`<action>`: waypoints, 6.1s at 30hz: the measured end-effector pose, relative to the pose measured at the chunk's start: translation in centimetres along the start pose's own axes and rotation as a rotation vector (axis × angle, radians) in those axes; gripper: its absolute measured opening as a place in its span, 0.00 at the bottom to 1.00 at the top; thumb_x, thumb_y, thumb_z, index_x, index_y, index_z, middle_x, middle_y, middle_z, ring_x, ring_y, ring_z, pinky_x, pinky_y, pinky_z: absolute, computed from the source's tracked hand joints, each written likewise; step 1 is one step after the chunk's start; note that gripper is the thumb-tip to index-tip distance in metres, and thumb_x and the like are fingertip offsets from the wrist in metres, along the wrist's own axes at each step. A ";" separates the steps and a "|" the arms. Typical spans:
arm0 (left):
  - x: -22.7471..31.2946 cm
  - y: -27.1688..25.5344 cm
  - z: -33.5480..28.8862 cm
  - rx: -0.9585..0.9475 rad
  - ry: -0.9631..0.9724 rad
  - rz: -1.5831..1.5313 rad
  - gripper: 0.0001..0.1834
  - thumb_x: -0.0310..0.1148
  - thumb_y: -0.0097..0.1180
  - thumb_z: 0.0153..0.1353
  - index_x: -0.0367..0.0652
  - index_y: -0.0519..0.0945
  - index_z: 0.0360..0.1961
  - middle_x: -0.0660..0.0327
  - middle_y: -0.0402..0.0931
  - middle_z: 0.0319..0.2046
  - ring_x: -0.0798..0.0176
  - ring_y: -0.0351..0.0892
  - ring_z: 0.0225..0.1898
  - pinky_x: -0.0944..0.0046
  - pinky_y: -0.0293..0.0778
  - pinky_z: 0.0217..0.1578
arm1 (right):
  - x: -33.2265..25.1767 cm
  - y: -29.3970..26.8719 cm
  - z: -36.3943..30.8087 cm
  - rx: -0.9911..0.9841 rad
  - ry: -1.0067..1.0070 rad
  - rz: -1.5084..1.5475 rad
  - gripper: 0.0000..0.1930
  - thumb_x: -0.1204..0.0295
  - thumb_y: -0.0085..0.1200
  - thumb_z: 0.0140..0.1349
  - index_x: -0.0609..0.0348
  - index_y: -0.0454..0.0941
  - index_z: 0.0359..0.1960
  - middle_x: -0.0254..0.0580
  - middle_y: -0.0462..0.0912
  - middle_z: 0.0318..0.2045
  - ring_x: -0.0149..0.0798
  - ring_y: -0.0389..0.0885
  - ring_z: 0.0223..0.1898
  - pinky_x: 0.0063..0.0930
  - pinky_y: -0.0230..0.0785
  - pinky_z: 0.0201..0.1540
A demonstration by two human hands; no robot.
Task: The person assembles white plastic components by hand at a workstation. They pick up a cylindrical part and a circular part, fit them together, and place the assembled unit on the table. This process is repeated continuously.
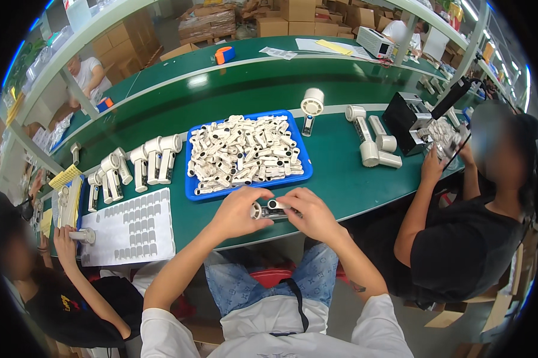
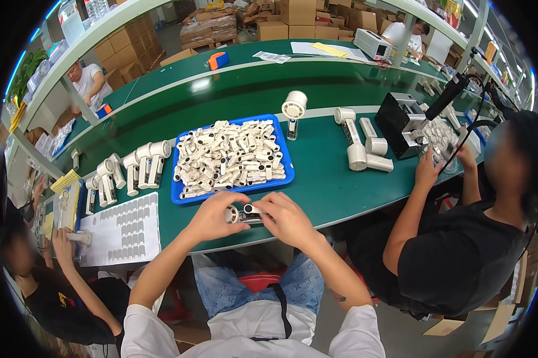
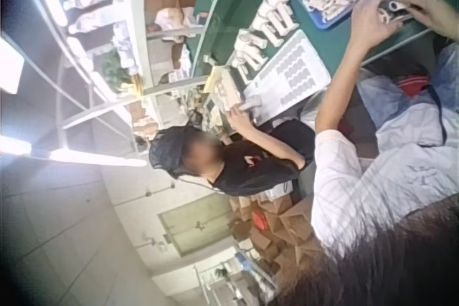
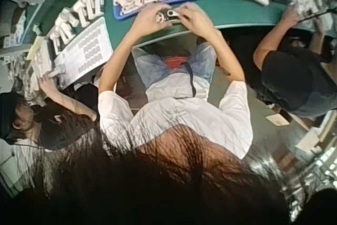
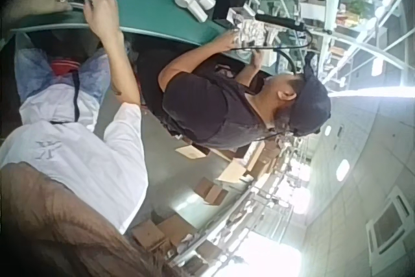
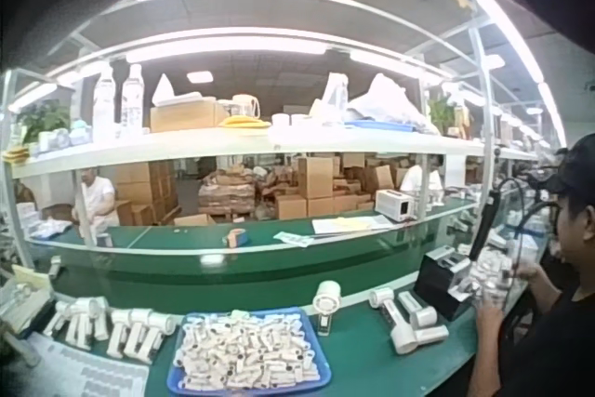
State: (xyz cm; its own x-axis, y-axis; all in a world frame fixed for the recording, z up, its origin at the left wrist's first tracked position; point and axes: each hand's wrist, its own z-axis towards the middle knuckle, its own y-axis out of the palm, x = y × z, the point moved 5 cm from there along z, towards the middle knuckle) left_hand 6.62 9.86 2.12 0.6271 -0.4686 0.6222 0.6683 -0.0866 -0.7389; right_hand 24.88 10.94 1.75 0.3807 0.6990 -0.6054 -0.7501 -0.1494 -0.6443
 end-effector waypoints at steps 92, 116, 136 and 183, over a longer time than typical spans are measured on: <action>-34.2 -36.6 -29.9 0.968 -0.826 0.880 0.31 0.50 0.62 0.61 0.34 0.78 0.55 0.37 0.78 0.49 0.33 0.76 0.53 0.45 0.70 0.53 | 10.5 -11.1 0.2 0.161 0.310 -0.623 0.30 0.76 0.62 0.53 0.58 0.72 0.61 0.56 0.73 0.60 0.58 0.70 0.63 0.46 0.62 0.66; -9.0 -11.4 1.2 0.157 0.084 0.200 0.15 0.30 0.65 0.56 0.42 0.84 0.46 0.54 0.82 0.46 0.49 0.77 0.51 0.54 0.71 0.56 | -5.9 -0.7 6.2 -0.488 -0.125 -0.197 0.37 0.66 0.65 0.56 0.54 0.66 0.69 0.52 0.73 0.43 0.54 0.78 0.46 0.42 0.73 0.47; -10.7 -5.6 3.0 0.032 0.012 0.352 0.11 0.28 0.66 0.53 0.39 0.87 0.39 0.53 0.81 0.43 0.47 0.79 0.46 0.54 0.75 0.50 | -3.0 3.7 3.7 -0.136 -0.143 0.103 0.36 0.61 0.66 0.58 0.57 0.66 0.67 0.52 0.73 0.56 0.56 0.73 0.58 0.43 0.67 0.61; -0.5 -0.9 -4.2 0.140 -0.077 0.081 0.28 0.25 0.76 0.38 0.45 0.76 0.43 0.57 0.73 0.43 0.49 0.73 0.50 0.55 0.71 0.51 | 2.4 1.5 -0.2 0.052 0.373 1.389 0.13 0.77 0.49 0.71 0.63 0.74 0.55 0.52 0.84 0.41 0.35 0.85 0.33 0.28 0.79 0.39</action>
State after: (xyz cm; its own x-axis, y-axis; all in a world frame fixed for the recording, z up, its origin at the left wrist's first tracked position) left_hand 3.99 6.48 1.41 0.7066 -0.3999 0.5837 0.6599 0.0749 -0.7476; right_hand 24.74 12.26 -0.76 -0.5508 -0.2103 -0.8077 -0.6400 -0.5147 0.5705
